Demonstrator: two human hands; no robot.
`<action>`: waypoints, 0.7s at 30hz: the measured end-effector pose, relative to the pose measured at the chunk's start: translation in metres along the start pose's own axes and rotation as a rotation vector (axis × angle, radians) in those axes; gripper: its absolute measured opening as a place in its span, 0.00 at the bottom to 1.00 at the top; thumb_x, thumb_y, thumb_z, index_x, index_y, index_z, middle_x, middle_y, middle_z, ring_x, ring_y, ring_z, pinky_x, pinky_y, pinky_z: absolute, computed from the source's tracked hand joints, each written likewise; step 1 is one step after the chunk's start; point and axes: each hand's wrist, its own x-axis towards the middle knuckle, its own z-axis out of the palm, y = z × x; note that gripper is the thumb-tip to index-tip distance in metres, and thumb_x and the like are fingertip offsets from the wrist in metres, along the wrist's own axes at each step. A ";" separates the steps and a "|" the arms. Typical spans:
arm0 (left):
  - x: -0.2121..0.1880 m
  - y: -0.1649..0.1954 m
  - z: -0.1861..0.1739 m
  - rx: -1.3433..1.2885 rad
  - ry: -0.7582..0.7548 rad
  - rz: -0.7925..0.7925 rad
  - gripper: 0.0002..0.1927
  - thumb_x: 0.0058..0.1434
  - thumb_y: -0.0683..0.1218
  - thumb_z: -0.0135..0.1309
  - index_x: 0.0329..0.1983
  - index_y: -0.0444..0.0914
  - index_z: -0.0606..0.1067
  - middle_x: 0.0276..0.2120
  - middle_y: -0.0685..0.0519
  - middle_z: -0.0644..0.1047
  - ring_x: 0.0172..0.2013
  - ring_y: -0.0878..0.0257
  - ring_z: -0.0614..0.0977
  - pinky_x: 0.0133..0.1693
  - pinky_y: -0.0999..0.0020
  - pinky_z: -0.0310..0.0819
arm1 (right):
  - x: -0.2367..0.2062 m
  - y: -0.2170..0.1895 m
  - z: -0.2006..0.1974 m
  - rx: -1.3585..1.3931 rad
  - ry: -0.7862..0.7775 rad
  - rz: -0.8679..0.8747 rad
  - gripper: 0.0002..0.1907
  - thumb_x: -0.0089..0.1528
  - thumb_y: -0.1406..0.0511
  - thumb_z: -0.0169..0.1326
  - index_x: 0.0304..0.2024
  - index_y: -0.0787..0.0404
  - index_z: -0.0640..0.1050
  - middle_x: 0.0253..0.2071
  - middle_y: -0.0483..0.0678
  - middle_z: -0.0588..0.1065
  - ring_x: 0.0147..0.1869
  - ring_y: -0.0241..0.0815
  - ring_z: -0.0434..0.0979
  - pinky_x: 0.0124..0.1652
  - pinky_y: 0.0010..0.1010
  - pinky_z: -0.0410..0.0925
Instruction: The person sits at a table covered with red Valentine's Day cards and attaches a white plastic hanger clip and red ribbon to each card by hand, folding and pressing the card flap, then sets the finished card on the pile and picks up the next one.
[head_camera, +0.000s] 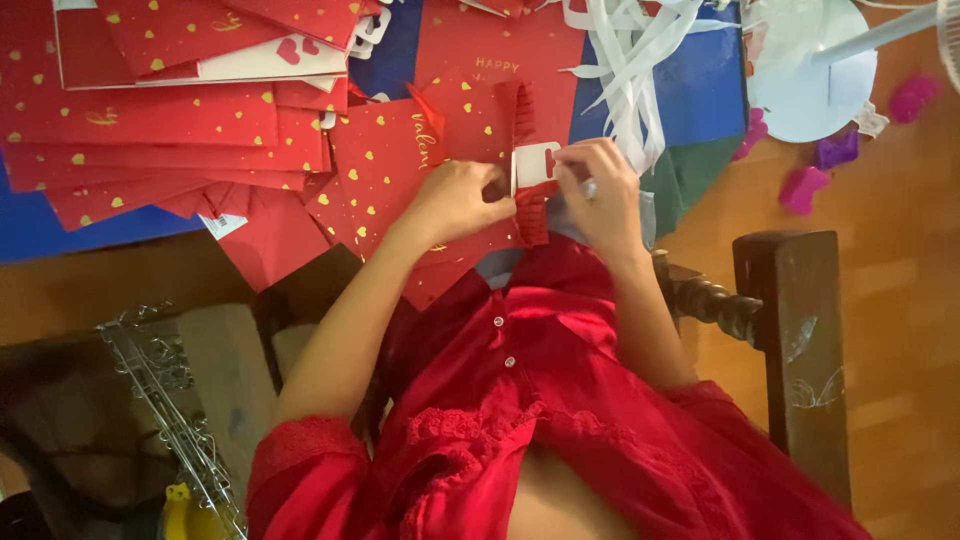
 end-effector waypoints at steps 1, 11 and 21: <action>0.000 0.000 0.001 0.004 -0.003 -0.004 0.21 0.51 0.58 0.58 0.37 0.36 0.81 0.35 0.43 0.83 0.38 0.47 0.84 0.42 0.55 0.77 | 0.001 -0.003 0.001 -0.063 -0.017 -0.090 0.08 0.62 0.73 0.60 0.44 0.64 0.79 0.44 0.52 0.76 0.48 0.49 0.78 0.49 0.36 0.71; -0.004 0.002 -0.004 -0.037 0.012 0.021 0.20 0.51 0.56 0.57 0.41 0.38 0.81 0.36 0.44 0.83 0.39 0.47 0.84 0.43 0.54 0.77 | -0.003 -0.018 0.011 -0.156 -0.207 -0.160 0.08 0.58 0.69 0.64 0.38 0.61 0.79 0.38 0.49 0.76 0.49 0.54 0.72 0.49 0.41 0.67; -0.001 -0.001 -0.002 -0.016 0.016 0.027 0.21 0.51 0.56 0.58 0.39 0.36 0.81 0.35 0.44 0.83 0.37 0.50 0.85 0.42 0.55 0.77 | -0.004 0.003 0.016 -0.066 -0.143 0.005 0.05 0.65 0.70 0.60 0.39 0.64 0.76 0.37 0.52 0.76 0.44 0.52 0.76 0.45 0.38 0.69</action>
